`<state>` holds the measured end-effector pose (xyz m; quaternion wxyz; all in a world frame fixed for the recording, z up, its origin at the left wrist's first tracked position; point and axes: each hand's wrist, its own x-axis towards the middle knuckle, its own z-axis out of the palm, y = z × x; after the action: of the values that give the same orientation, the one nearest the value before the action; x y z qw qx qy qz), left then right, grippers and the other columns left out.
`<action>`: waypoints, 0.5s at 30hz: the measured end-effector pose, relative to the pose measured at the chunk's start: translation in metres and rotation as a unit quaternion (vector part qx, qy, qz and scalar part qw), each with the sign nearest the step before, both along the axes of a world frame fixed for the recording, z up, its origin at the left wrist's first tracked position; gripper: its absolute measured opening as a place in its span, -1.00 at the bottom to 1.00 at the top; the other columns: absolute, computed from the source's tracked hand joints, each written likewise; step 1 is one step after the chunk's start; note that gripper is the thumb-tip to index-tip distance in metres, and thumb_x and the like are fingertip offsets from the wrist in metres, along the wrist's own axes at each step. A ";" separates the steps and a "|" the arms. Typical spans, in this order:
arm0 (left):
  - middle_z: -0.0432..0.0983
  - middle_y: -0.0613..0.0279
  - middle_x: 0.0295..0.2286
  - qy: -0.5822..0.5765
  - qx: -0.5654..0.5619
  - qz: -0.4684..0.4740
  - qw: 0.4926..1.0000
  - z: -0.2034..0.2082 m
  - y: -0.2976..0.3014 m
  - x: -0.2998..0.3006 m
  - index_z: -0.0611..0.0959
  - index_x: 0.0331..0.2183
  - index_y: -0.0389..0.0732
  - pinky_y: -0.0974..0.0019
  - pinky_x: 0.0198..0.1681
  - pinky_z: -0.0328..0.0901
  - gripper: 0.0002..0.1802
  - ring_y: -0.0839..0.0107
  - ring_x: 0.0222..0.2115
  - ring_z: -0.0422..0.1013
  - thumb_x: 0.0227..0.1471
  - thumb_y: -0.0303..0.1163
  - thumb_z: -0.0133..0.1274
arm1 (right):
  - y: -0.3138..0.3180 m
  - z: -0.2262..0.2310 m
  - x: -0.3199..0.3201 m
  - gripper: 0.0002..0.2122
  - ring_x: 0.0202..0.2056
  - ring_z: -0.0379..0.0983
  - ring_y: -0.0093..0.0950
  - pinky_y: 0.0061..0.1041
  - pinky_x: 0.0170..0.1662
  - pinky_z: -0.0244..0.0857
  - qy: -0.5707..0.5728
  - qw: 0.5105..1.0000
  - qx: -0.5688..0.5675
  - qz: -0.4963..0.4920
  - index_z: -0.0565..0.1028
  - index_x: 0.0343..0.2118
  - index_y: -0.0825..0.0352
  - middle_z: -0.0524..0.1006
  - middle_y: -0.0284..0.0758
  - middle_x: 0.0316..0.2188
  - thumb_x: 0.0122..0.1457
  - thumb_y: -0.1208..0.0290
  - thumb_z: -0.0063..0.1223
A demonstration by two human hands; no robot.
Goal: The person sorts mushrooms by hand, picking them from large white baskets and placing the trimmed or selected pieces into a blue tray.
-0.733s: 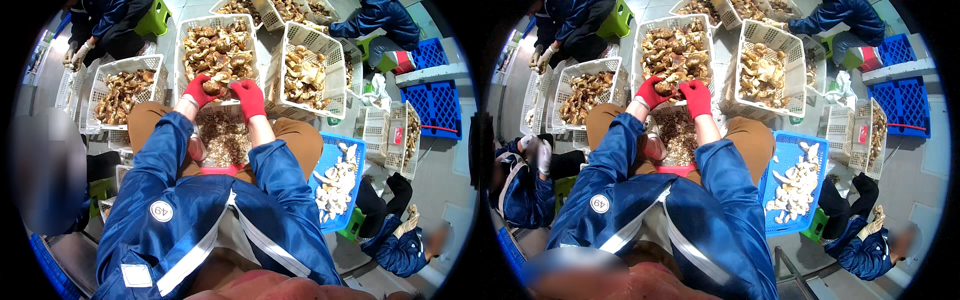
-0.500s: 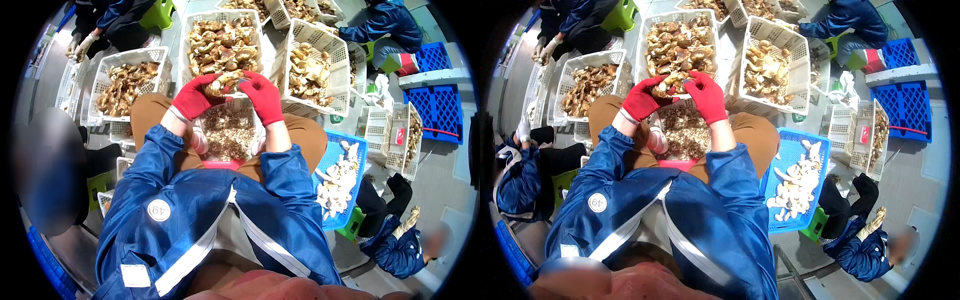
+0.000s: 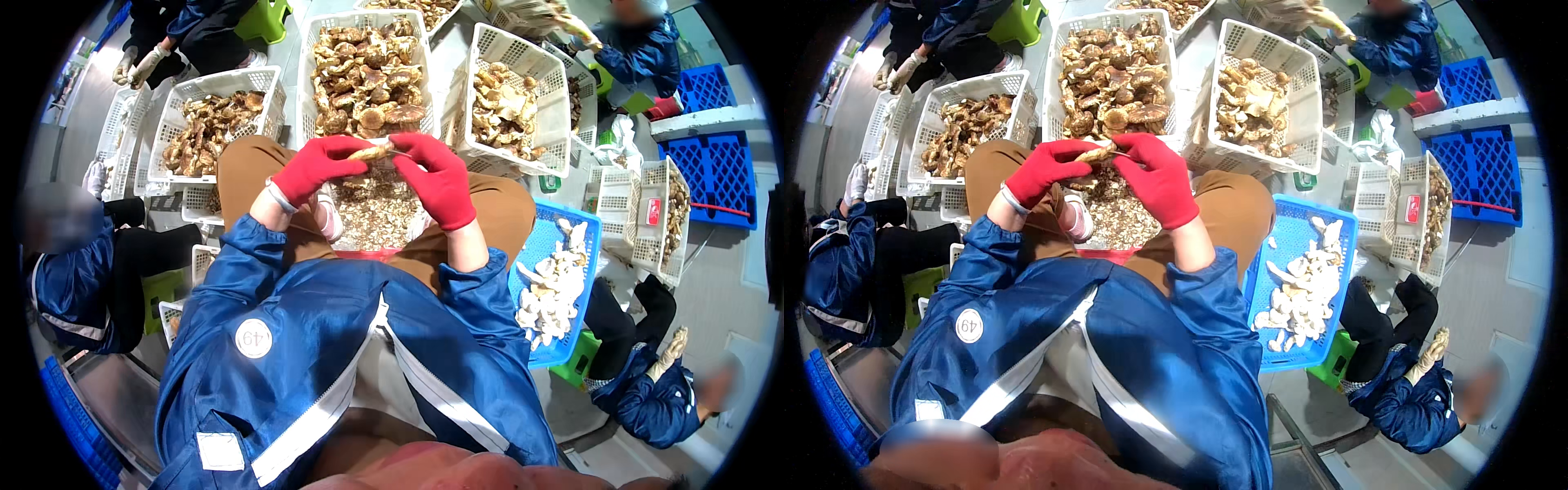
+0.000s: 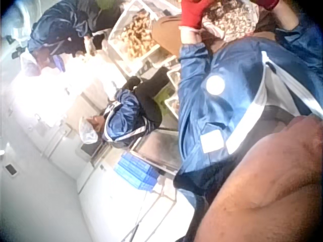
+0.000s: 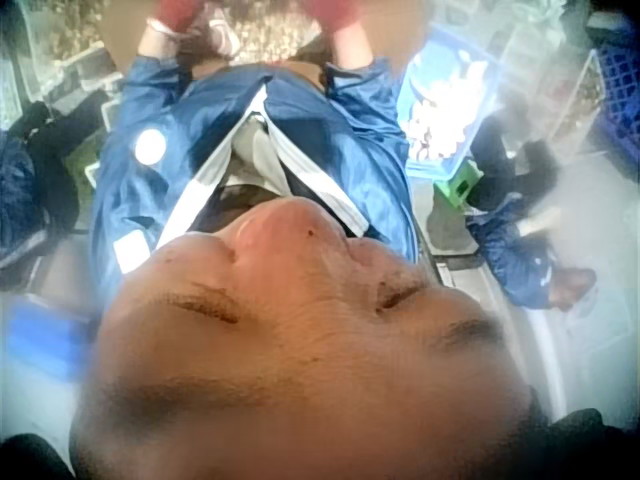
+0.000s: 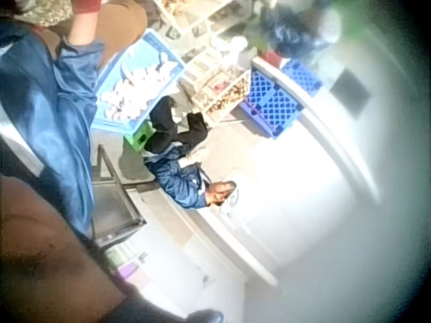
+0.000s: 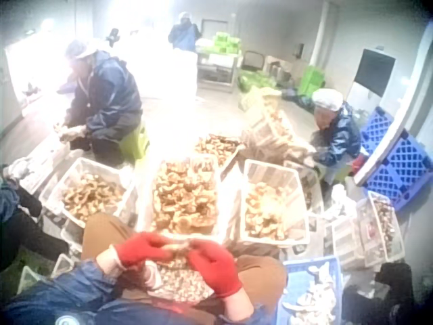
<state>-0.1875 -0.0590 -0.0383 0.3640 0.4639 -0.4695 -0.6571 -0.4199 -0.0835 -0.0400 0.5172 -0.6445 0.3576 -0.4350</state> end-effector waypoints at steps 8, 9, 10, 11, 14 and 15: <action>0.56 0.27 -0.22 -0.026 -0.026 -0.017 0.999 0.005 0.009 -0.004 0.63 -0.09 -0.28 0.41 -0.15 0.41 -0.65 0.52 -0.19 0.46 0.04 -0.47 0.21 | 0.007 -0.008 -0.008 -0.80 -0.40 0.43 -0.68 -0.64 -0.31 0.33 0.030 0.997 -0.061 0.020 0.59 -0.19 0.38 0.59 -0.41 -0.42 0.11 0.47 0.20; 0.55 0.27 -0.24 -0.064 -0.070 -0.037 0.995 0.006 0.008 -0.004 0.63 -0.10 -0.25 0.39 -0.16 0.40 -0.66 0.49 -0.20 0.47 0.03 -0.48 0.21 | 0.006 -0.007 -0.009 -0.85 -0.37 0.43 -0.68 -0.64 -0.28 0.32 0.018 0.999 0.028 0.024 0.58 -0.25 0.38 0.59 -0.39 -0.33 0.10 0.49 0.21; 0.55 0.27 -0.26 -0.102 -0.114 -0.057 0.987 0.008 0.006 -0.002 0.64 -0.10 -0.22 0.36 -0.17 0.40 -0.66 0.46 -0.22 0.47 0.02 -0.48 0.22 | 0.005 -0.006 -0.012 -0.89 -0.34 0.42 -0.68 -0.64 -0.25 0.31 0.005 0.993 0.118 0.027 0.57 -0.32 0.38 0.58 -0.38 -0.25 0.09 0.51 0.21; 0.54 0.28 -0.29 -0.143 -0.158 -0.075 0.974 0.010 0.003 0.001 0.65 -0.11 -0.19 0.34 -0.17 0.39 -0.66 0.43 -0.23 0.48 0.01 -0.49 0.22 | 0.003 -0.005 -0.014 -0.93 -0.31 0.41 -0.67 -0.64 -0.22 0.30 -0.010 0.978 0.206 0.031 0.56 -0.39 0.38 0.57 -0.36 -0.17 0.08 0.53 0.22; 0.48 0.23 -0.37 -0.276 -0.320 -0.111 0.900 0.012 -0.004 0.003 0.65 -0.14 -0.08 0.23 -0.21 0.35 -0.61 0.25 -0.28 0.44 -0.11 -0.52 0.25 | 0.002 -0.009 -0.013 -0.88 -0.36 0.40 -0.70 -0.64 -0.25 0.31 0.005 0.990 0.137 0.041 0.59 -0.29 0.35 0.59 -0.41 -0.28 0.10 0.50 0.21; 0.46 0.22 -0.39 -0.310 -0.363 -0.114 0.871 0.012 -0.006 0.002 0.65 -0.15 -0.06 0.21 -0.22 0.34 -0.59 0.21 -0.29 0.42 -0.14 -0.52 0.25 | 0.004 -0.014 -0.012 -0.85 -0.38 0.40 -0.70 -0.64 -0.26 0.31 0.011 0.994 0.103 0.044 0.61 -0.25 0.34 0.60 -0.42 -0.33 0.10 0.50 0.21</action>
<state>-0.1851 -0.0654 -0.0262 0.2650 0.4221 -0.8137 -0.2992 -0.4320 -0.0792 -0.0535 0.5958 -0.6077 0.3770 -0.3656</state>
